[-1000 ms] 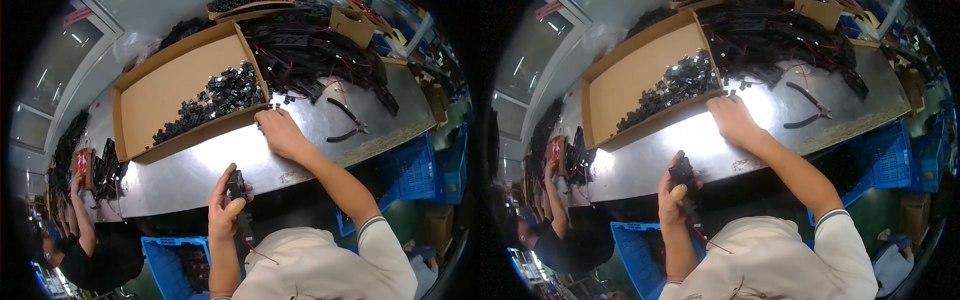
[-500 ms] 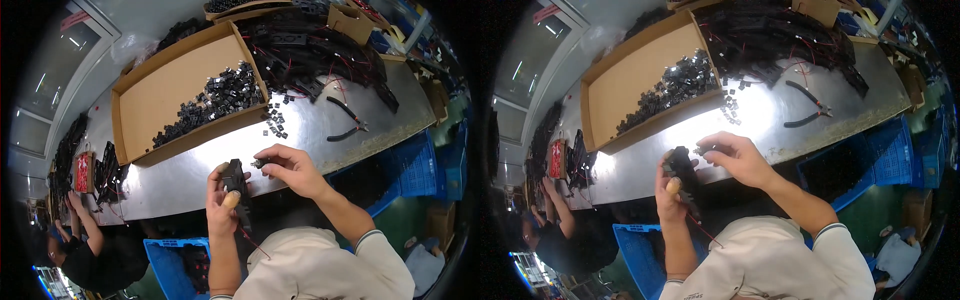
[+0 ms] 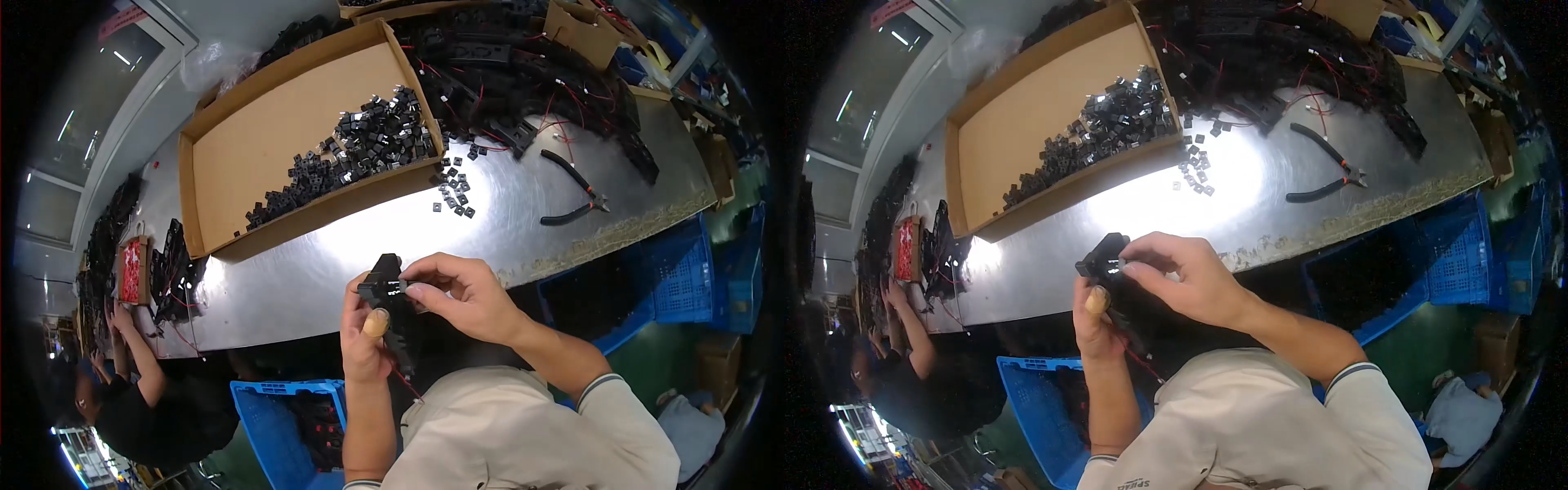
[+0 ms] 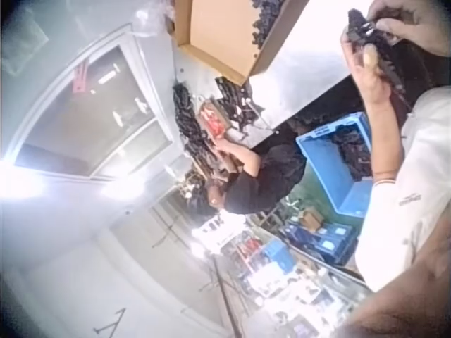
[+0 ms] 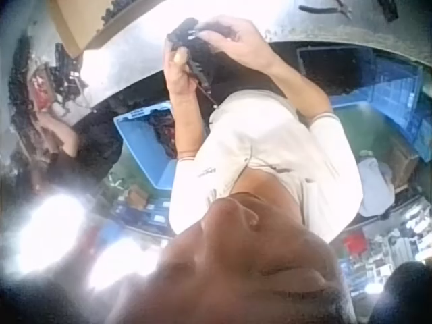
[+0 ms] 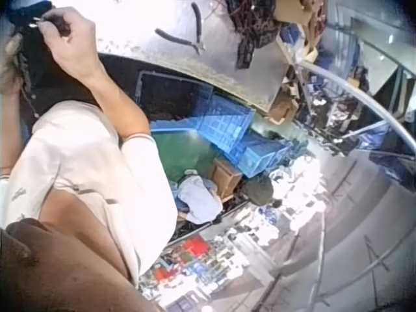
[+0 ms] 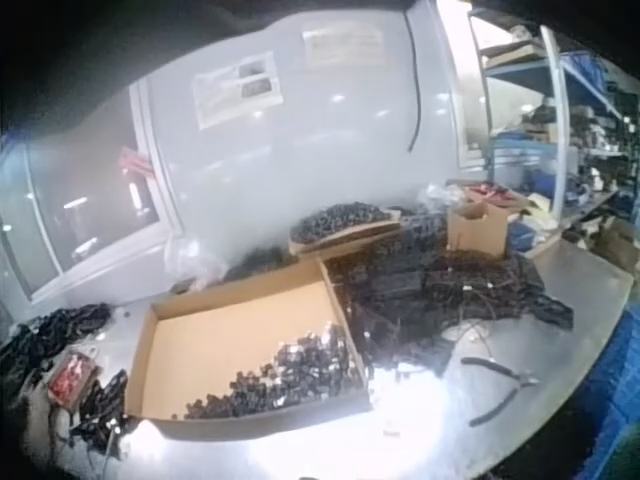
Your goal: Manually inserting small components into a plastic housing and securing them using pliers.
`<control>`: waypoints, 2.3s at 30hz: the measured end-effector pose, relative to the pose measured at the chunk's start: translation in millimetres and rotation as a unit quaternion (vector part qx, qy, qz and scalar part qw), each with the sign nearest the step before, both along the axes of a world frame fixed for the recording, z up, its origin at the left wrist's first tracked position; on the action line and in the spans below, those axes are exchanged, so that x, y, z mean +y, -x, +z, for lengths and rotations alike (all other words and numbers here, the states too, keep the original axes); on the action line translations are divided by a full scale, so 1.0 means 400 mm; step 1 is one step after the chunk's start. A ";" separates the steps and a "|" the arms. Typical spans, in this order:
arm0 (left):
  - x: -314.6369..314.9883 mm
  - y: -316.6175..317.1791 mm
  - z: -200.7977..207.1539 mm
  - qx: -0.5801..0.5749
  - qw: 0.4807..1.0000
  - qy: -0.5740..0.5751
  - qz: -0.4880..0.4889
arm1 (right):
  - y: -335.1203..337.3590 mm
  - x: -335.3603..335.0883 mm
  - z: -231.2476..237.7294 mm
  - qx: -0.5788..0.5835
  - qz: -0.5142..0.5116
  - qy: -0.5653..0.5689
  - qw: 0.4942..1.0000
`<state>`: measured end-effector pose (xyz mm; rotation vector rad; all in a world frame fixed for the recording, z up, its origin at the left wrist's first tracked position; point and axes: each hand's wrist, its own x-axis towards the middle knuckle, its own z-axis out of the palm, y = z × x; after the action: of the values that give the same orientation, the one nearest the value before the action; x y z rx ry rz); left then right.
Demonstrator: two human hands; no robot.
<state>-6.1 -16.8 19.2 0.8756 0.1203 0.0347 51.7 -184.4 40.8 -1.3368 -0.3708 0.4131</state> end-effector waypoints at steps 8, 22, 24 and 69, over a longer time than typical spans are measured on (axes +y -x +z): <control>0.008 -0.005 0.001 -0.017 0.995 -0.094 0.010 | -0.007 -0.024 0.016 -0.019 0.028 0.029 0.999; 0.045 -0.044 0.052 -0.042 0.995 -0.053 0.071 | 0.010 0.027 -0.082 0.084 0.011 -0.205 0.975; 0.100 -0.102 0.120 -0.123 0.984 0.102 0.077 | 0.025 0.105 -0.117 0.088 0.064 -0.238 0.965; 0.084 -0.166 0.140 -0.099 0.981 -0.066 0.151 | 0.052 0.076 -0.003 0.149 0.274 -0.038 0.949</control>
<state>60.5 16.9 75.4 0.9748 0.0635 0.4181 30.8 -154.1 39.5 -1.0600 -0.4975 1.0436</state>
